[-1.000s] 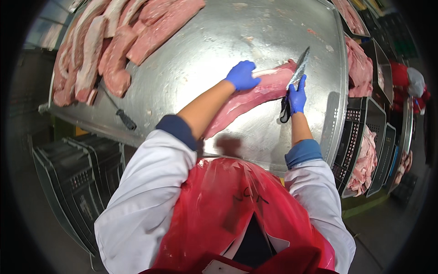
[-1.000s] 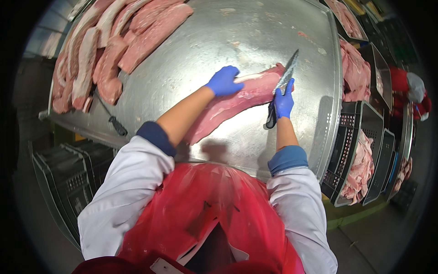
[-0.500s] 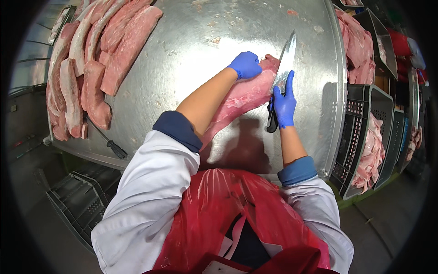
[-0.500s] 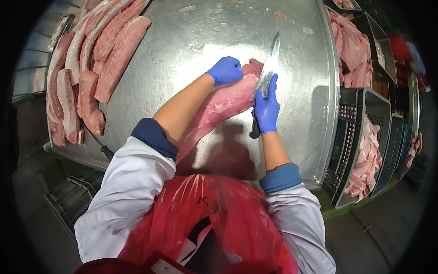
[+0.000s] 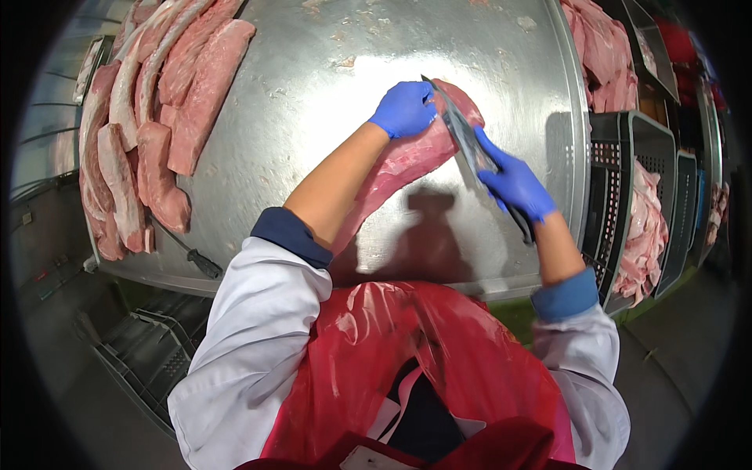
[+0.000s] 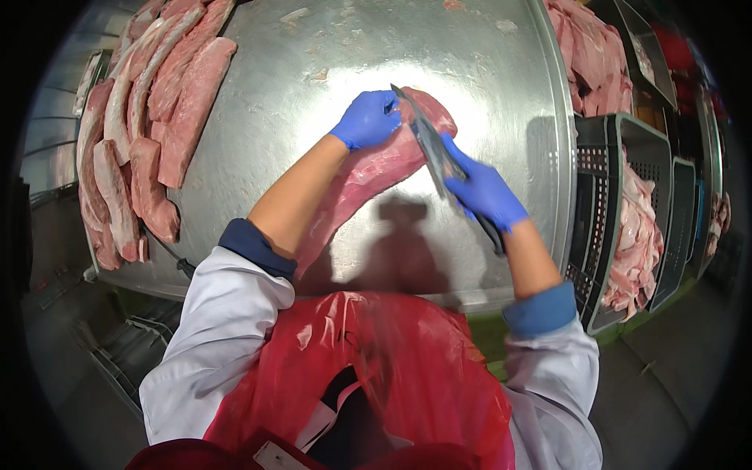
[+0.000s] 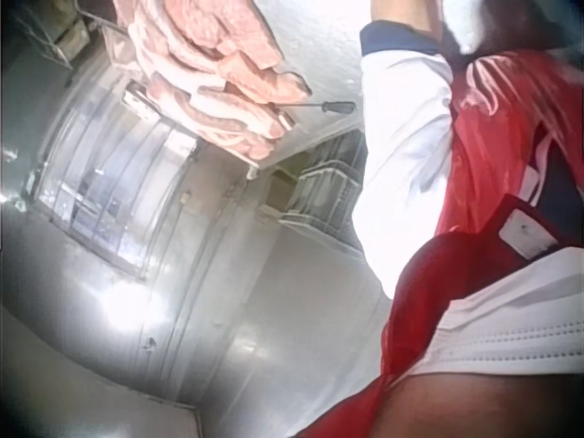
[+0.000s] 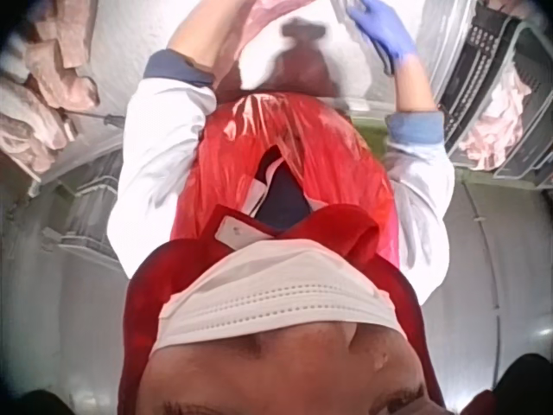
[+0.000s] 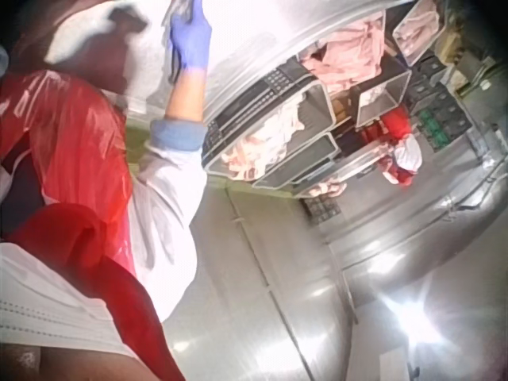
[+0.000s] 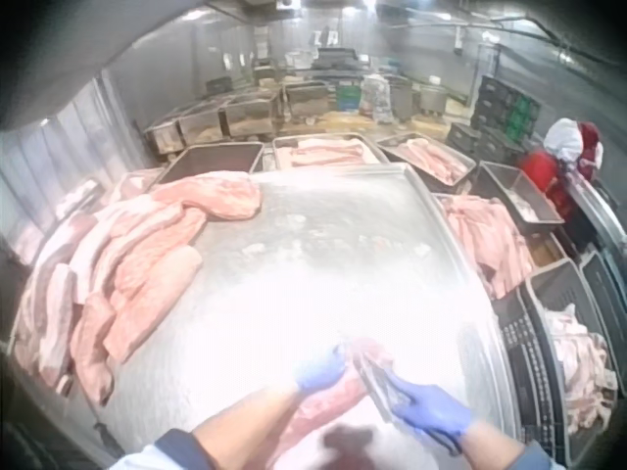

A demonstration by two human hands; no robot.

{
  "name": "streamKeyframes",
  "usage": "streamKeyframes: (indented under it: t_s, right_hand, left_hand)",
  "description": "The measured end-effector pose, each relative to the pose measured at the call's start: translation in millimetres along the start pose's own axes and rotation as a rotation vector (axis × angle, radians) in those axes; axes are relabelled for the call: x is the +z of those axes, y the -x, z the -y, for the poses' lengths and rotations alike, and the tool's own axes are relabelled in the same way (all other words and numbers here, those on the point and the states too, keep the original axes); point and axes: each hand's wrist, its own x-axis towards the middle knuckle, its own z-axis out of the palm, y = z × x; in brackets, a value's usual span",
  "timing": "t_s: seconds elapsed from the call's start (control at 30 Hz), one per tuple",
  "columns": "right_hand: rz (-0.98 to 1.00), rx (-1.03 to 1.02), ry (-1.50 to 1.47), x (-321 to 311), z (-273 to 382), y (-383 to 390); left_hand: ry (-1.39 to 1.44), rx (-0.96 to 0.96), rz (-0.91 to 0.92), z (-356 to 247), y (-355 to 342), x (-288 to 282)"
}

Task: The person trims fat and connective tissue from large cuts of pork belly using a knife. They repeatedly slice along the meat, remove the trimmed pieces, and place them into a nearby bin while working on a stainless steel table.

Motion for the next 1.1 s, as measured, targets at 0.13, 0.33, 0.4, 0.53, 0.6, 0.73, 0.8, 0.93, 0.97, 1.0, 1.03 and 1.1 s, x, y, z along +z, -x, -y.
streamKeyframes:
  t_s: [0.13,0.33,0.4,0.53,0.6,0.73,0.8,0.93,0.97,1.0,1.03,1.1]
  right_hand:
    - [-0.032,0.015,-0.132,7,22,-54]
    - [0.157,-0.029,-0.159,8,-5,11]
    - [0.005,-0.175,-0.023,22,-16,-26]
    - [0.057,-0.06,-0.235,28,24,-64]
    - [0.173,-0.045,-0.126,25,22,-24]
    - [0.164,-0.047,-0.082,37,20,11]
    - [0.103,-0.06,-0.073,45,38,-23]
    - [0.238,-0.058,-0.174,55,37,12]
    - [0.301,-0.066,-0.176,57,27,39]
    - [0.347,-0.003,-0.118,52,32,67]
    - [0.393,0.059,-0.054,46,39,87]
    - [0.298,0.092,-0.158,40,39,96]
  left_hand:
    - [-0.089,0.073,0.013,-16,-3,0]
    - [0.031,0.006,-0.04,15,0,-13]
    - [0.168,0.067,0.043,-15,3,-20]
    - [-0.006,0.019,0.076,-16,-9,-27]
    - [0.086,-0.024,0.012,6,-10,-40]
    - [0.227,-0.015,-0.001,10,-4,-56]
    - [0.223,0.031,0.011,0,-4,-58]
    - [0.293,0.026,-0.146,60,1,-94]
    - [0.318,-0.063,-0.209,85,8,-116]
    - [0.215,-0.25,-0.177,122,20,-136]
    - [-0.16,-0.279,-0.153,155,32,-149]
    - [-0.31,0.059,-0.169,147,52,-133]
